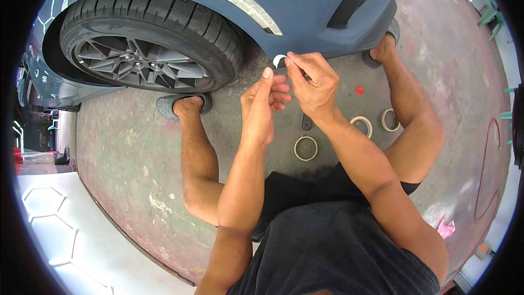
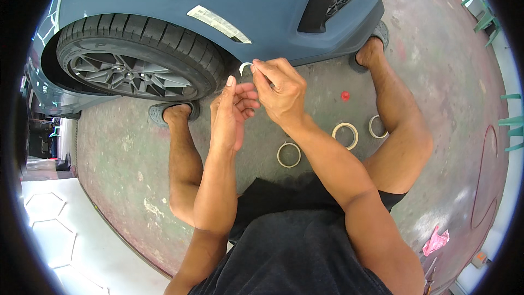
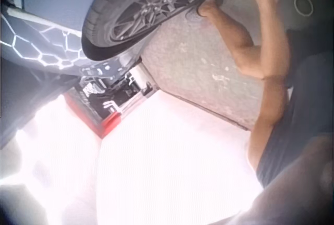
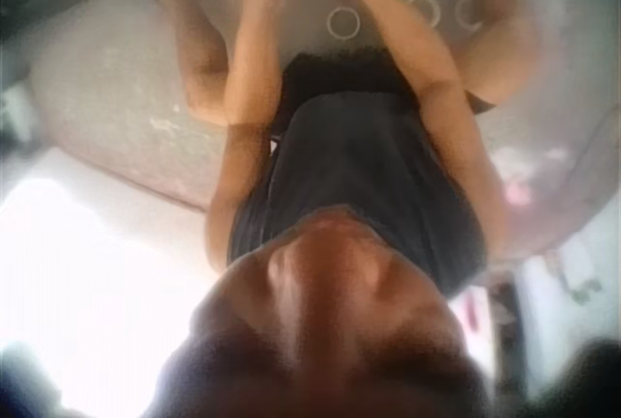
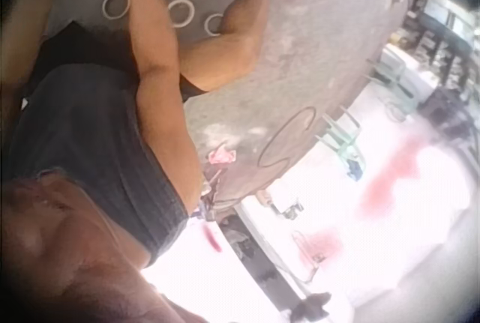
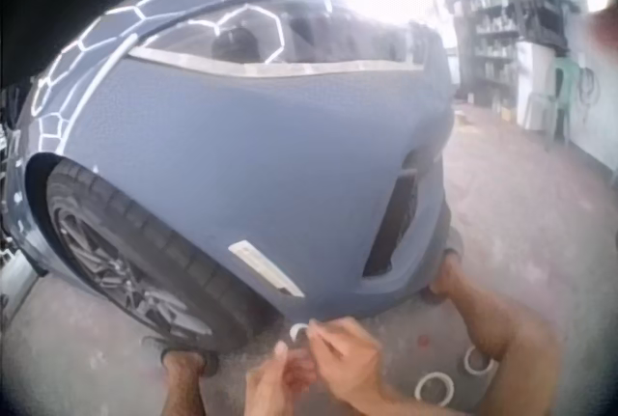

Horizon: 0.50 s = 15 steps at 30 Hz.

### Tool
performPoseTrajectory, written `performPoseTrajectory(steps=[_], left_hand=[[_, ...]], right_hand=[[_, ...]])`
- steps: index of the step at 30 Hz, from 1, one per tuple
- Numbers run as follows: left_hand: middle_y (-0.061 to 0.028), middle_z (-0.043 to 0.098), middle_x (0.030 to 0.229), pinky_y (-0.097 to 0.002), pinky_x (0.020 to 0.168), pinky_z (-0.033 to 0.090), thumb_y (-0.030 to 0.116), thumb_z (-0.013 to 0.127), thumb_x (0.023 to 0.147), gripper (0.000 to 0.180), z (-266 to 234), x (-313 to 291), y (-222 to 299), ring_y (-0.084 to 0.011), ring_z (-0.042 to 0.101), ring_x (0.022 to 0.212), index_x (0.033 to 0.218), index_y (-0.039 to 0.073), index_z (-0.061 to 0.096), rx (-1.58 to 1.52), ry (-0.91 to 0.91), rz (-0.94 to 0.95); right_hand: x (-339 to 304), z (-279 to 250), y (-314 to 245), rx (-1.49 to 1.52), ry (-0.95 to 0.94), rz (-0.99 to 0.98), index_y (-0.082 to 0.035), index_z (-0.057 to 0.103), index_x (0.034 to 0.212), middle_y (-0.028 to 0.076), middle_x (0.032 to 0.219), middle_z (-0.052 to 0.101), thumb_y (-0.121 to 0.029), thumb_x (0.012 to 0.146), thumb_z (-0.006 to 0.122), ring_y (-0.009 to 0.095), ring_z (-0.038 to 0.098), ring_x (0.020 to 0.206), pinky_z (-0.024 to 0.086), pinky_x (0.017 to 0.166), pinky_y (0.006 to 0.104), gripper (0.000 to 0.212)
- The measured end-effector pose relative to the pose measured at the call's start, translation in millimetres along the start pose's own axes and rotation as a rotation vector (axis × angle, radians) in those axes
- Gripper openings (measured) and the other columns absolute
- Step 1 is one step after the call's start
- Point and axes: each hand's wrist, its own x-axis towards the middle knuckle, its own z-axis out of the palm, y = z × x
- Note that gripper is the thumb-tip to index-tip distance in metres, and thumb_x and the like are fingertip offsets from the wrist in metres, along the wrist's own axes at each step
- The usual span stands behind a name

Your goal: The person sits on the floor and applies strips of masking tape to the lower edge of a car bumper. They smooth the tape, trim excess with a utility knife, and add additional pieces to cover the area.

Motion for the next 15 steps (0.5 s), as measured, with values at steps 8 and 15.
performPoseTrajectory(steps=[8, 15], left_hand=[[-0.0024, 0.071, 0.087, -0.0253, 0.066, 0.047, 0.015, 0.072, 0.099, 0.014, 4, 19, 7, -0.0111, 0.064, 0.075, 0.106, 0.004, 0.073, -0.11, -0.043, 0.078], [-0.0042, 0.071, 0.086, -0.0252, 0.067, 0.046, 0.01, 0.071, 0.096, 0.009, 5, 32, 25, -0.0122, 0.065, 0.076, 0.103, 0.004, 0.072, 0.015, 0.016, 0.135]], right_hand=[[10, -10, 12, -0.224, -0.057, -0.311, -0.007, 0.08, 0.106, 0.003, 0.087, 0.072, -0.001, 0.08, 0.083, 0.019, 0.064, 0.071, 0.047, 0.064, 0.0328, 0.027], [5, -7, 18, -0.191, -0.031, -0.248, -0.008, 0.079, 0.108, 0.002, 0.085, 0.069, 0.0, 0.082, 0.081, 0.017, 0.064, 0.07, 0.045, 0.064, 0.0308, 0.027]])
